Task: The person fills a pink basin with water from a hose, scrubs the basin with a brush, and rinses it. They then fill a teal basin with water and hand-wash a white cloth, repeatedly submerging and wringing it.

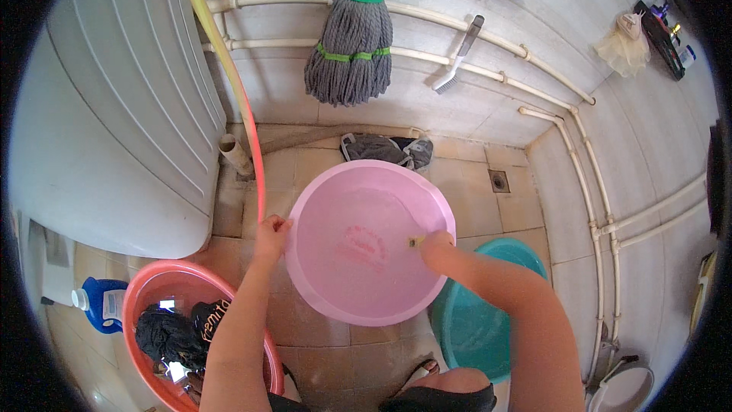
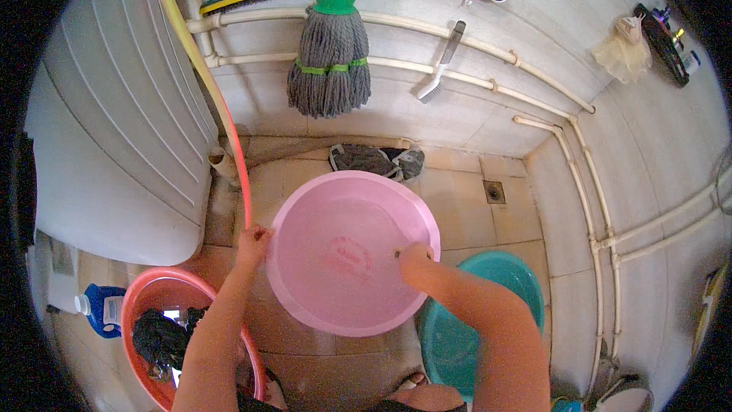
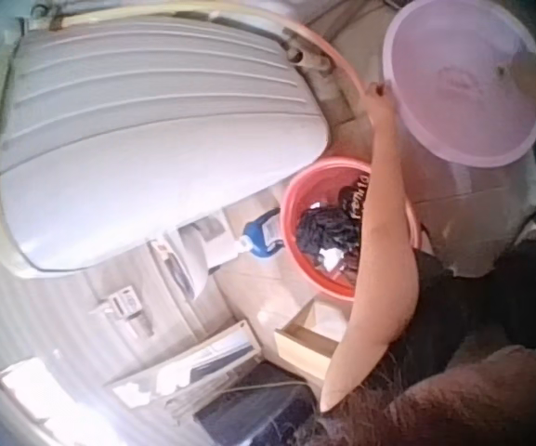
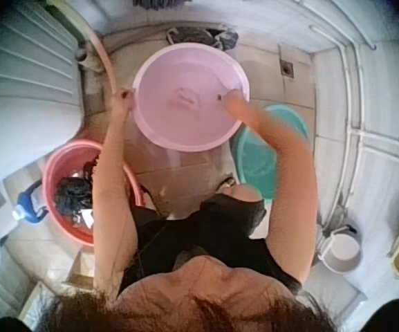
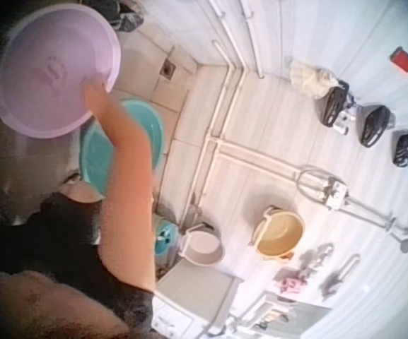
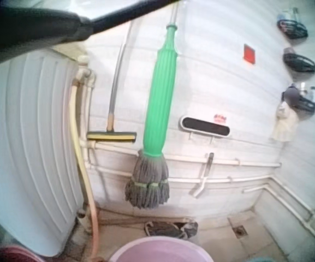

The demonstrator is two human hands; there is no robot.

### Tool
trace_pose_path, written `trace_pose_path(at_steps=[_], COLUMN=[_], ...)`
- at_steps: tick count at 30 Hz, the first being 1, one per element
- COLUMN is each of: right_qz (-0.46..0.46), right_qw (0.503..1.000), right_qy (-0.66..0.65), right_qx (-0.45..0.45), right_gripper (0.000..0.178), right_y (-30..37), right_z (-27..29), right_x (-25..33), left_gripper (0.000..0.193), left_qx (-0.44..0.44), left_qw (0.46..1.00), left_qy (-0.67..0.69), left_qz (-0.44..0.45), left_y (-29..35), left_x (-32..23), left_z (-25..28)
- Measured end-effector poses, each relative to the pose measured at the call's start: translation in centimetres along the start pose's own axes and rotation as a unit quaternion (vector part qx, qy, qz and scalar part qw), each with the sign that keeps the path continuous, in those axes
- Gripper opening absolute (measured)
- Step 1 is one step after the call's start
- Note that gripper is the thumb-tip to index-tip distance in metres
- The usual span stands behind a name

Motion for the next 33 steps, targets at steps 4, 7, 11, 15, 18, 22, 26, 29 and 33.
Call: trace_pose_path(at_steps=[4,7,11,15,18,22,26,29,33], right_qz=[-0.06,-0.077,-0.044,0.045,0.048,-0.047,-0.058,0.031,0.129], right_qw=[0.992,0.952,0.984,0.991,0.998,0.992,0.992,0.989,0.978], right_qy=[0.024,-0.011,0.004,0.037,0.04,0.05,0.046,-0.037,-0.155], right_qx=[-0.112,-0.296,-0.172,-0.118,-0.022,-0.105,-0.102,-0.139,-0.05], right_gripper=[0.035,0.029,0.019,0.02,0.017,0.018,0.02,0.021,0.027], right_y=[-7.1,-7.9,-4.9,-0.3,-0.3,-3.2,-3.6,-3.5,0.3], right_z=[0.9,1.8,1.1,-1.5,-0.1,3.0,3.3,-0.4,-2.3], right_x=[-2.6,-4.3,-3.4,-0.9,-0.3,-2.7,-2.5,-1.9,1.0], left_gripper=[0.021,0.021,0.021,0.025,0.024,0.021,0.02,0.019,0.02], left_qx=[-0.028,-0.035,-0.023,-0.042,-0.053,-0.04,-0.03,-0.032,-0.036], left_qw=[0.999,0.999,0.999,0.998,0.995,0.997,0.999,0.998,0.999], left_qy=[-0.029,-0.027,-0.035,0.009,0.007,-0.031,-0.007,-0.007,0.008], left_qz=[-0.032,-0.021,0.001,-0.048,-0.078,-0.059,-0.017,-0.056,-0.038], left_y=[0.1,0.1,0.3,0.0,0.0,-0.7,-0.4,-0.1,0.0], left_x=[0.2,1.3,0.4,0.4,-0.1,1.6,1.9,-0.1,0.6], left_z=[-0.3,-0.7,-0.2,-0.2,0.0,-0.8,-0.8,0.0,-0.8])
Point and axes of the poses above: each hand's wrist, its own y-axis away from the middle knuckle, its own z-axis out of the back of the hand, x = y × z, the point moved 6 cm from there along -y, towards the middle knuckle, and after that the axes turned 13 degrees about -x, right-handed, at the moved point
